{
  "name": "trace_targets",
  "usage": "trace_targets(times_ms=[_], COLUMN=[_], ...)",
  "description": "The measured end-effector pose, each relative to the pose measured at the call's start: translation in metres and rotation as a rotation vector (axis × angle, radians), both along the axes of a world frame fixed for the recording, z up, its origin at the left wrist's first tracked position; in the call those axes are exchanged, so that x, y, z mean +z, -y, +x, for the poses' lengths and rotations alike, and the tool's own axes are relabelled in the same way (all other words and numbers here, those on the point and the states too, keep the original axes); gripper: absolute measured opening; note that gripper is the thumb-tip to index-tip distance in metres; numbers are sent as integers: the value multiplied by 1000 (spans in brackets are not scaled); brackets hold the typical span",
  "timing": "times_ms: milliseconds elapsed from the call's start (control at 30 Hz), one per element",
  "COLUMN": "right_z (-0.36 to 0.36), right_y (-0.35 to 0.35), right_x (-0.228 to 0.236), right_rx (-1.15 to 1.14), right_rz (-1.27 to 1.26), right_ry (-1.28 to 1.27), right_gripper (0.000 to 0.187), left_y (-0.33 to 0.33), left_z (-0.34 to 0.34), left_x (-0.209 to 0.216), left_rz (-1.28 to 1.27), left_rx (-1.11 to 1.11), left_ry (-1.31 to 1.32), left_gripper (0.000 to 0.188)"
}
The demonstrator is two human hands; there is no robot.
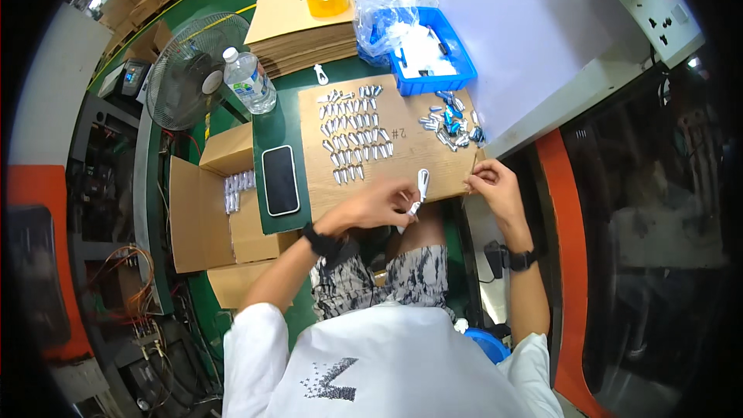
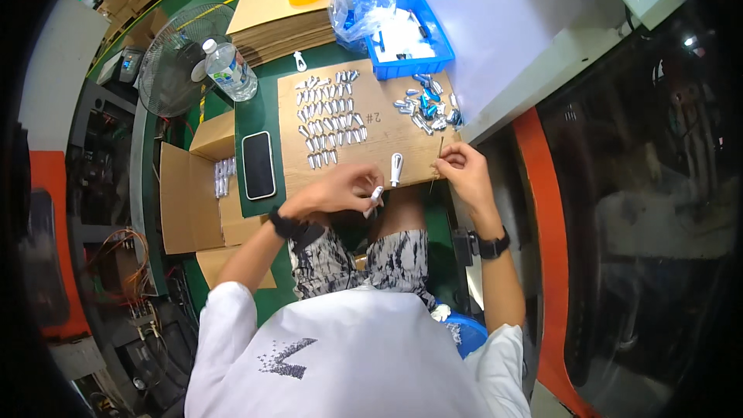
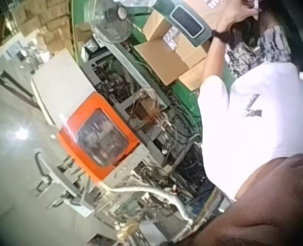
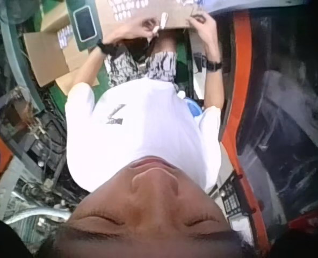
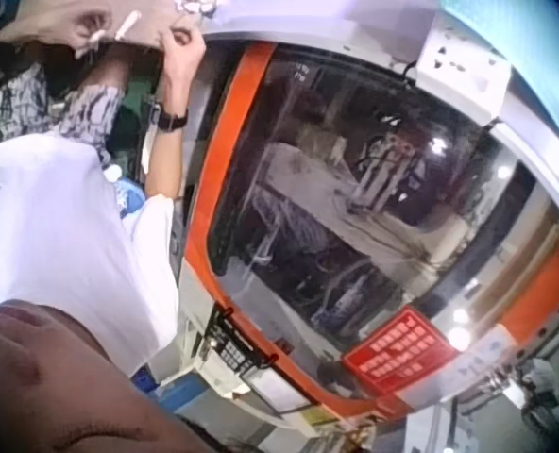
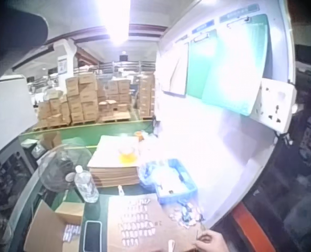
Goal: Removing plastic components from an injection molding machine and manually assembling them with small metal pins.
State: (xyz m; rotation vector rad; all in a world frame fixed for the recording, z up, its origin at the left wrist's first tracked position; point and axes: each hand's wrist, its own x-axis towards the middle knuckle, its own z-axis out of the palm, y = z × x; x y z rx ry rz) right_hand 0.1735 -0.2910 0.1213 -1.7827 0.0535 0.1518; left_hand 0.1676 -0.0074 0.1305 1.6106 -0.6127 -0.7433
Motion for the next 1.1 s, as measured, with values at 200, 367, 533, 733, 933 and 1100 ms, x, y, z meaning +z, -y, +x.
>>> trace_targets(times_ms=[200,367,533,733,933,1100], right_z=[-59,-76,-86,-93,-92,-89], right_y=[-44,-75,-93,-105,-105,-109], right_x=[88,103,96,94,88,81], right_rx=[14,64,46,57,62,80], right_rz=[624,805,760,684,757,800], right_ry=[-184,-187,-141,-132,-263,-324], right_gripper=[24,15,13,12,10,9], left_y=[10,7,1,-5,-8,-8], left_z=[-88,-117,-128,-129,-129,-130], left_x=[11,24,35,37,39,37], left_rz=[-866,-979,-938,-955,-936,-931], left_rx=[229,212,269,293,280,340], left_ry=[-957,-1122,-1139,-1175,-1184,-1186], left_gripper=[48,34,25,25,25,24])
